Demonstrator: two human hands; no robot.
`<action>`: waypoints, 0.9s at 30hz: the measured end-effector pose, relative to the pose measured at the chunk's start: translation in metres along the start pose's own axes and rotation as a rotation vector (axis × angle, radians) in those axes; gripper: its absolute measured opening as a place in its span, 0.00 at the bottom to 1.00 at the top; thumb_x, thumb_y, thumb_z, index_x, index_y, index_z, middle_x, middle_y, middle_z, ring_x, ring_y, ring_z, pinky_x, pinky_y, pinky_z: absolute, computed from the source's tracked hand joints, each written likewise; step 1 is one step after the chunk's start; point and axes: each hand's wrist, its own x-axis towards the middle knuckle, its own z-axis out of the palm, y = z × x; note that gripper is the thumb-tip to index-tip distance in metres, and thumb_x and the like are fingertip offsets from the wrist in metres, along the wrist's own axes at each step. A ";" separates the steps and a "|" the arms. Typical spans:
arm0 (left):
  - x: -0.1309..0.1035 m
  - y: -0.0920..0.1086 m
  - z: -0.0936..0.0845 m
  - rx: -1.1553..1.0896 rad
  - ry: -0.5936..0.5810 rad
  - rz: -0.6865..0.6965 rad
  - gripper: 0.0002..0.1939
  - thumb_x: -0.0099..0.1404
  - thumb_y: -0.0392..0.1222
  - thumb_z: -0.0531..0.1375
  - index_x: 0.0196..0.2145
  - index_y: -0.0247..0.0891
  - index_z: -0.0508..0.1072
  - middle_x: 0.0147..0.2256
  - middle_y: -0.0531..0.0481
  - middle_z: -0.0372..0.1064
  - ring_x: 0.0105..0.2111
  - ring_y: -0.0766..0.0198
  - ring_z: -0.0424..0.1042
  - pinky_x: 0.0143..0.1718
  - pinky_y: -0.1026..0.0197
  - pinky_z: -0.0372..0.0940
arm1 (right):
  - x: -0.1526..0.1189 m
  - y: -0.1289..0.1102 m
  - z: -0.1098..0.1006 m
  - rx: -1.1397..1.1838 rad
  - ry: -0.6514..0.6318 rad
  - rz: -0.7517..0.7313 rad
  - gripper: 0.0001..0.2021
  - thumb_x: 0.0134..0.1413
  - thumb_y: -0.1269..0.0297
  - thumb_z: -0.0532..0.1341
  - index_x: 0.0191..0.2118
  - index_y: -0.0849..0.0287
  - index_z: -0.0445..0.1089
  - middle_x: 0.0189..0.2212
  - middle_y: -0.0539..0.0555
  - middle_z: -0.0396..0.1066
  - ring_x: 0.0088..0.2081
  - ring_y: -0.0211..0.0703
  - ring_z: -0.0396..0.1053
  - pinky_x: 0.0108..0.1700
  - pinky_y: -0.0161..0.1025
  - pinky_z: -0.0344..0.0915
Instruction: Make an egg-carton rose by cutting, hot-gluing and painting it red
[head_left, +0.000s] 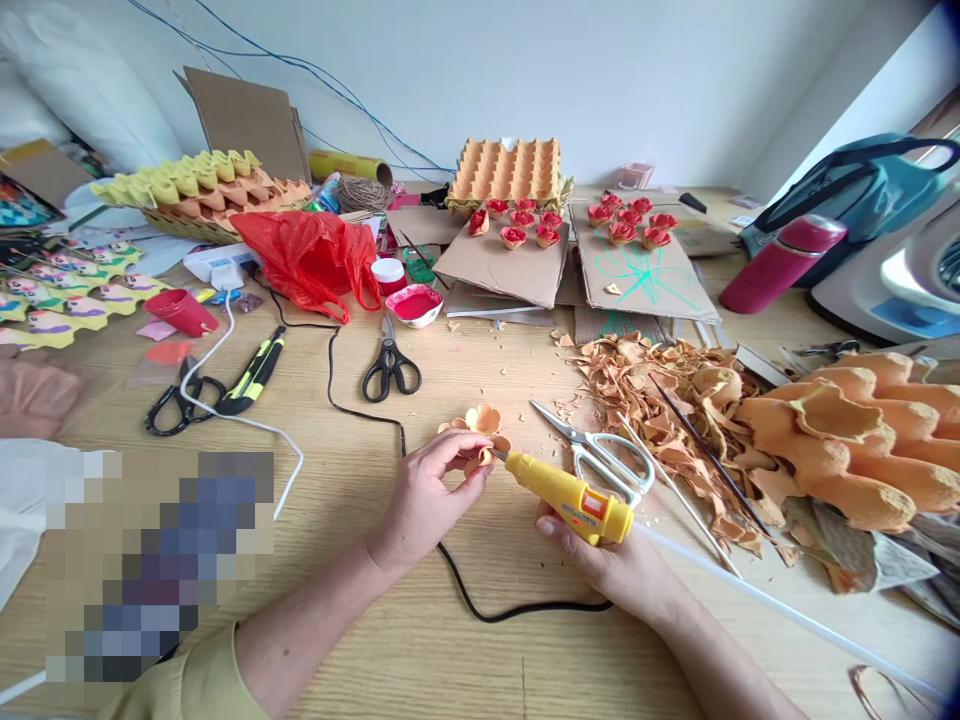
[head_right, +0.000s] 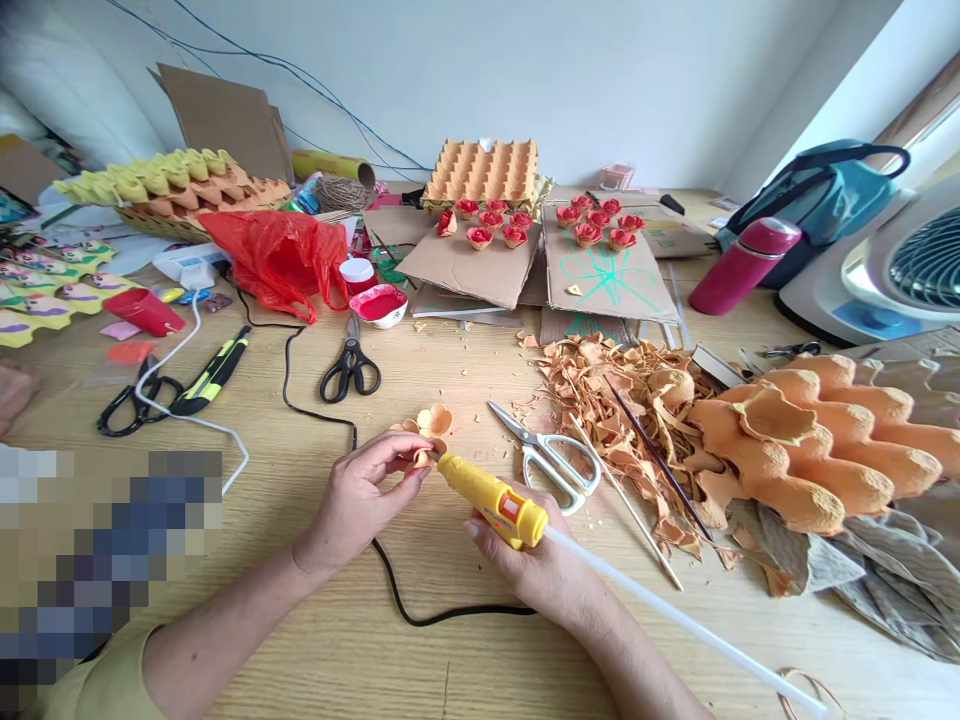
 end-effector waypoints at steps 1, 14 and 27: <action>0.000 0.000 0.000 -0.013 0.000 -0.022 0.09 0.62 0.30 0.62 0.40 0.35 0.77 0.39 0.46 0.77 0.35 0.65 0.78 0.39 0.66 0.75 | 0.000 -0.001 -0.001 0.017 -0.006 -0.003 0.13 0.60 0.53 0.59 0.32 0.56 0.70 0.27 0.52 0.71 0.29 0.43 0.69 0.32 0.38 0.67; -0.005 0.010 0.006 -0.489 -0.363 -0.288 0.05 0.58 0.33 0.65 0.34 0.36 0.77 0.39 0.45 0.77 0.39 0.61 0.78 0.39 0.64 0.73 | 0.001 0.010 -0.004 0.386 0.180 0.037 0.16 0.63 0.47 0.59 0.40 0.55 0.72 0.34 0.52 0.68 0.34 0.41 0.66 0.34 0.36 0.66; -0.027 0.035 0.028 -0.731 -0.665 -0.136 0.04 0.57 0.41 0.71 0.30 0.41 0.81 0.56 0.45 0.70 0.61 0.50 0.66 0.62 0.49 0.60 | 0.005 0.010 0.019 0.585 0.097 0.010 0.23 0.56 0.38 0.61 0.45 0.50 0.77 0.39 0.56 0.76 0.37 0.49 0.74 0.44 0.46 0.73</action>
